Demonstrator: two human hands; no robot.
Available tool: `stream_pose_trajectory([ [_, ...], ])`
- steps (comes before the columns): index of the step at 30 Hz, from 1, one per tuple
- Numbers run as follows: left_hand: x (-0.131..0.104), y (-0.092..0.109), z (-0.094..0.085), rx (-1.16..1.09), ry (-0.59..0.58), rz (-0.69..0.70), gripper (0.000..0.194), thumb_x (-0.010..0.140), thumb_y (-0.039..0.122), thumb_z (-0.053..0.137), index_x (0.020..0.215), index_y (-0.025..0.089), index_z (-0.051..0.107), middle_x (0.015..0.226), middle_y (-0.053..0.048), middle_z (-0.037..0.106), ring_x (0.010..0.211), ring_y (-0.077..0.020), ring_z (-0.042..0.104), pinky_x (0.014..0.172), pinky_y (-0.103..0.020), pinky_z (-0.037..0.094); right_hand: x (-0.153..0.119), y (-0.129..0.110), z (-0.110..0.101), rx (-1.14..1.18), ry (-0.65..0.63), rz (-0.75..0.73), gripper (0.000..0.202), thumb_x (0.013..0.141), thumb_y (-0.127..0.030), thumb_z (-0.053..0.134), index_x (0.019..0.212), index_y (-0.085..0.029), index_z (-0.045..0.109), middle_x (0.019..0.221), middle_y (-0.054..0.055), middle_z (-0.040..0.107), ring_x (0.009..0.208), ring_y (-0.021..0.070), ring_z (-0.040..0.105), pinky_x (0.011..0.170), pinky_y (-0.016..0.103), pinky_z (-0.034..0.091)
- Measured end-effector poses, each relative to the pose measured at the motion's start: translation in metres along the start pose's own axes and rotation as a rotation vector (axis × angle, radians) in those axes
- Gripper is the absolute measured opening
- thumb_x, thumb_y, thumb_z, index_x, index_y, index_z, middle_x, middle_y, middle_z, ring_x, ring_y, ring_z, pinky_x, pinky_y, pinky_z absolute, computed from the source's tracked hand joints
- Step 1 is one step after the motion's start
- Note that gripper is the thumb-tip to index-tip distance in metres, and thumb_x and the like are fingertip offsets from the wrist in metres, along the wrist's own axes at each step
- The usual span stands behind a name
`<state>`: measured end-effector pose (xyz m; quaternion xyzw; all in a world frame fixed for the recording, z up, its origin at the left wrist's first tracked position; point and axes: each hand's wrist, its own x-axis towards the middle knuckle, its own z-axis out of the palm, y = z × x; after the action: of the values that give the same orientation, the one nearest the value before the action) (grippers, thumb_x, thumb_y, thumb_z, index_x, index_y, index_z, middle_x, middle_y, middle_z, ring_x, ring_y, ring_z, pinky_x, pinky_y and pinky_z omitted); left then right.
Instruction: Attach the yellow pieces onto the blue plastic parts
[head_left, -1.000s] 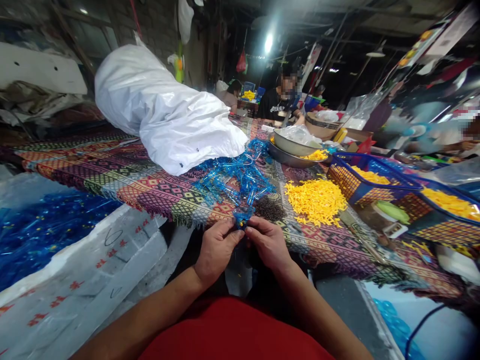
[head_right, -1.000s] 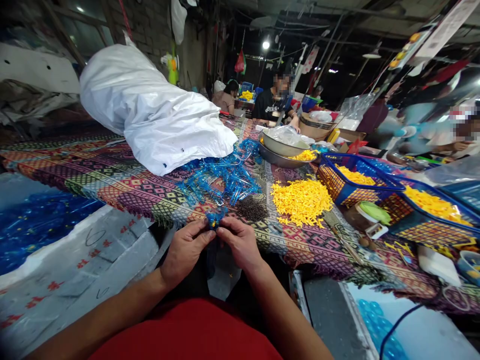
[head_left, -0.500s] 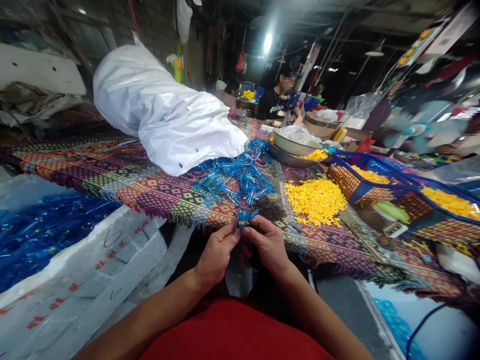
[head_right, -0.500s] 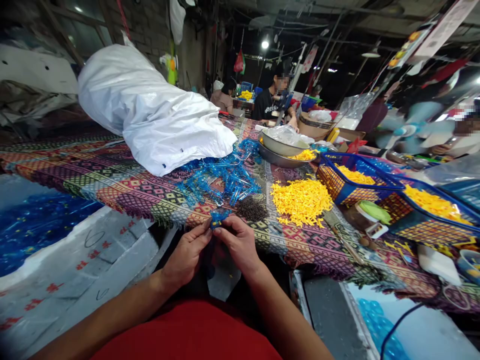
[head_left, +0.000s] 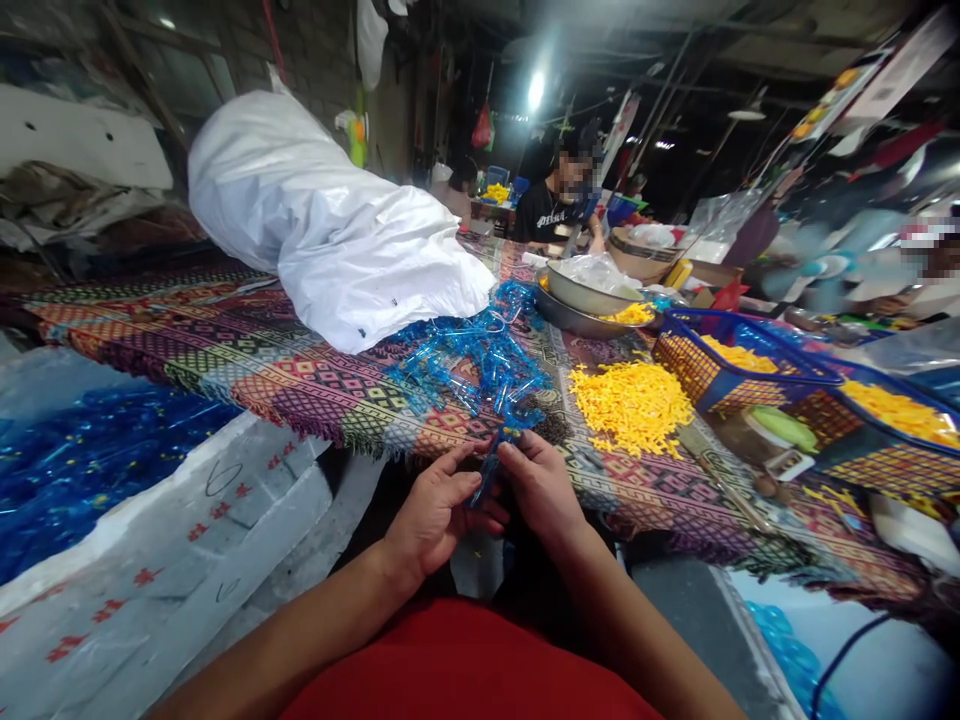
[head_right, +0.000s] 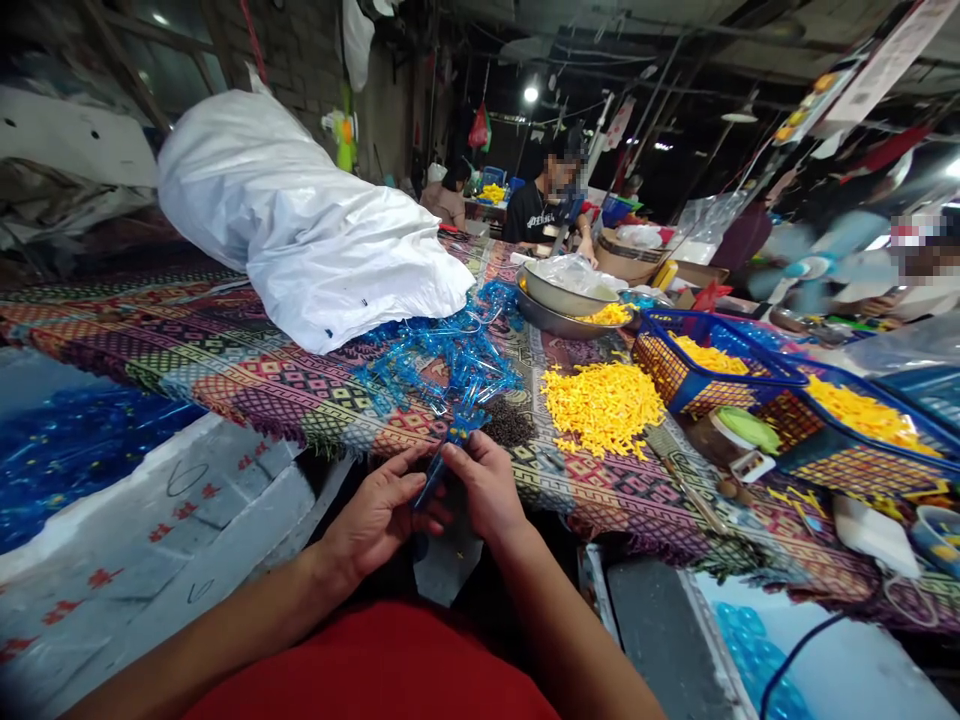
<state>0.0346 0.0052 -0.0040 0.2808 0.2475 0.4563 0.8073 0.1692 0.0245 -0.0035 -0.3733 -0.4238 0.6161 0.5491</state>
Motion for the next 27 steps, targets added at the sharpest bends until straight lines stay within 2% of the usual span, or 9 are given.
stream_pose_trajectory([
  [6,0.001,-0.004,-0.003,-0.086,0.023,-0.096,0.035,0.077,0.018,0.057,0.111,0.018,0.047,0.075,-0.004,0.063,0.055,-0.0161,0.064,0.044,-0.02,0.047,-0.001,-0.001,0.0,0.038,0.012,-0.021,0.016,0.072,-0.028,0.068,0.079,-0.017,0.059,0.067,-0.001,0.061,0.045,0.0073,0.049,0.044,0.021,0.041],
  [11,0.0,-0.009,-0.006,-0.097,0.09,-0.179,0.014,0.081,0.025,0.053,0.087,0.013,0.052,0.065,-0.003,0.06,0.05,-0.0181,0.064,0.039,-0.022,0.046,0.001,-0.001,0.001,0.038,0.09,-0.059,0.019,0.069,-0.028,0.07,0.079,-0.016,0.059,0.069,0.0,0.063,0.057,0.011,0.056,0.056,0.024,0.046],
  [17,0.002,-0.01,-0.012,-0.131,0.014,-0.317,0.026,0.085,0.034,0.045,0.08,0.01,0.053,0.059,-0.003,0.059,0.042,-0.017,0.061,0.032,-0.02,0.042,0.003,-0.002,0.003,0.039,0.106,0.004,0.023,0.068,-0.033,0.07,0.078,-0.016,0.057,0.062,-0.001,0.061,0.049,0.0109,0.053,0.045,0.022,0.042],
  [23,0.003,-0.011,-0.011,-0.116,0.01,-0.295,0.022,0.083,0.034,0.049,0.08,0.013,0.051,0.058,0.0,0.057,0.039,-0.0144,0.059,0.028,-0.018,0.038,0.004,-0.002,0.004,0.044,0.115,0.013,0.025,0.066,-0.033,0.072,0.075,-0.016,0.056,0.06,-0.001,0.061,0.051,0.0116,0.054,0.047,0.023,0.043],
  [25,-0.001,-0.01,-0.008,-0.011,0.015,-0.221,0.025,0.082,0.04,0.049,0.081,0.015,0.05,0.059,0.001,0.057,0.04,-0.0144,0.059,0.03,-0.019,0.039,0.004,-0.002,0.004,0.04,0.117,0.011,0.025,0.066,-0.034,0.072,0.075,-0.016,0.056,0.06,-0.001,0.061,0.05,0.0113,0.053,0.047,0.023,0.042],
  [27,-0.005,-0.009,-0.004,0.229,0.034,-0.09,0.03,0.081,0.045,0.05,0.079,0.016,0.049,0.057,0.001,0.056,0.041,-0.0138,0.057,0.033,-0.02,0.04,0.005,-0.002,0.004,0.034,0.121,-0.001,0.024,0.066,-0.033,0.071,0.074,-0.016,0.057,0.06,-0.001,0.06,0.051,0.011,0.053,0.048,0.023,0.042],
])
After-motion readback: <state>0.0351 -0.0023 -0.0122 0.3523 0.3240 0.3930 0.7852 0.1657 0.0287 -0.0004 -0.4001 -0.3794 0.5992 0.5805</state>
